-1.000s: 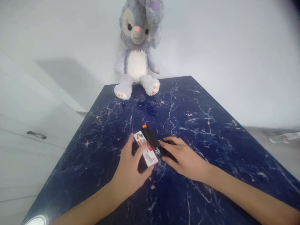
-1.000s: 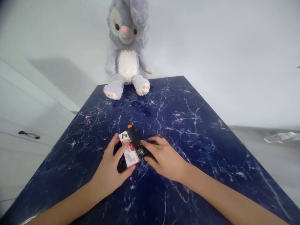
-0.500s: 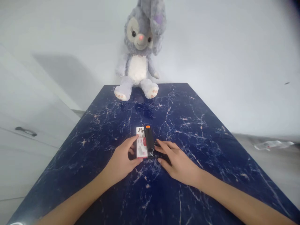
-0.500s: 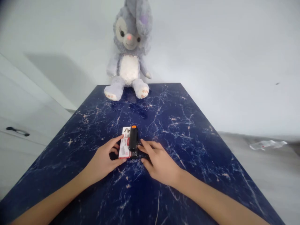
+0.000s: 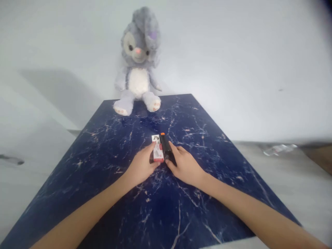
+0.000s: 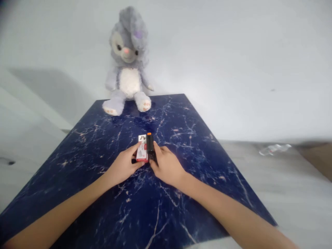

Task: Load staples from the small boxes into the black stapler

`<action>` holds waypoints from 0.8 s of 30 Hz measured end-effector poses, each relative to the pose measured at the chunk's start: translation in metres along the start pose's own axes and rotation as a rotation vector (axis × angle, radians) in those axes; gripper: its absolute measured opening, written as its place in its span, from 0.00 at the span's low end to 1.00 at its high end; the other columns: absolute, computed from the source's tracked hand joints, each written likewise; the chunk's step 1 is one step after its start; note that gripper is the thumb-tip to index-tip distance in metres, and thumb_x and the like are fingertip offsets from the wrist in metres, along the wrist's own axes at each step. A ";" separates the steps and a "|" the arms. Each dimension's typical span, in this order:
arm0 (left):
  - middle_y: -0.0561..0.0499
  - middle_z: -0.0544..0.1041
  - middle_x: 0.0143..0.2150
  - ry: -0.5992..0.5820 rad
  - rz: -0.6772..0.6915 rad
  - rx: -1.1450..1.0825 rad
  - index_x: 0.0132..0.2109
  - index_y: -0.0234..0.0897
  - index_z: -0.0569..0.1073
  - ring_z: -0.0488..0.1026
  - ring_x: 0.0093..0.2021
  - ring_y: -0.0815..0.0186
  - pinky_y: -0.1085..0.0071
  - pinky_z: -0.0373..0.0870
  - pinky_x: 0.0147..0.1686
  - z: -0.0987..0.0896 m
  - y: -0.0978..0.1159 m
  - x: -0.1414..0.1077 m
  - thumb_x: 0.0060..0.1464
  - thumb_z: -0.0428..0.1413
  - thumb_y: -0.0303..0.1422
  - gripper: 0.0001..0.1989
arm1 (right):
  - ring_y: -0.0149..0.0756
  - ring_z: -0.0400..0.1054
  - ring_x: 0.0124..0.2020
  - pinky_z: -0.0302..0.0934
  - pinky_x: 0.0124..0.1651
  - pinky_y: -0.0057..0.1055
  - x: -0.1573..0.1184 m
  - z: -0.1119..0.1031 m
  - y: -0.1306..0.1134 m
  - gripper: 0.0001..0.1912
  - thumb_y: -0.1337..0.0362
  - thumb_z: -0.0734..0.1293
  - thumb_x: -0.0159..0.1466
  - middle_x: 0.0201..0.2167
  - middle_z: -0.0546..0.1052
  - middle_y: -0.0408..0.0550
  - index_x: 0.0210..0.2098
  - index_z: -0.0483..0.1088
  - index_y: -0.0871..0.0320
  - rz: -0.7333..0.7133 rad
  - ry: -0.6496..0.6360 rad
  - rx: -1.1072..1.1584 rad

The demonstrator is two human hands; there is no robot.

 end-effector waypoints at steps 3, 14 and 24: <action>0.42 0.81 0.51 -0.009 0.004 -0.019 0.64 0.41 0.67 0.81 0.47 0.52 0.57 0.78 0.46 0.027 0.016 0.057 0.51 0.66 0.29 0.34 | 0.49 0.71 0.47 0.68 0.53 0.44 0.008 -0.026 0.040 0.34 0.67 0.59 0.65 0.46 0.78 0.61 0.69 0.50 0.68 0.098 0.057 -0.111; 0.46 0.81 0.53 -0.170 0.008 -0.300 0.69 0.45 0.61 0.81 0.46 0.56 0.64 0.77 0.46 0.117 0.072 0.161 0.42 0.70 0.26 0.47 | 0.52 0.70 0.52 0.65 0.55 0.42 -0.011 -0.092 0.170 0.34 0.73 0.60 0.59 0.47 0.78 0.62 0.66 0.59 0.66 0.454 0.260 -0.200; 0.41 0.78 0.58 -0.039 -0.035 -0.458 0.63 0.37 0.69 0.81 0.46 0.59 0.65 0.79 0.47 0.121 0.063 0.156 0.45 0.69 0.24 0.38 | 0.53 0.67 0.55 0.64 0.58 0.44 -0.016 -0.090 0.170 0.33 0.73 0.60 0.59 0.49 0.77 0.61 0.65 0.60 0.66 0.444 0.293 -0.153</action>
Point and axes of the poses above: each hand's wrist, its own x-axis towards the middle knuckle, its own z-axis out of the palm, y = z × x, the point moved 7 cm from there along x, towards the middle knuckle
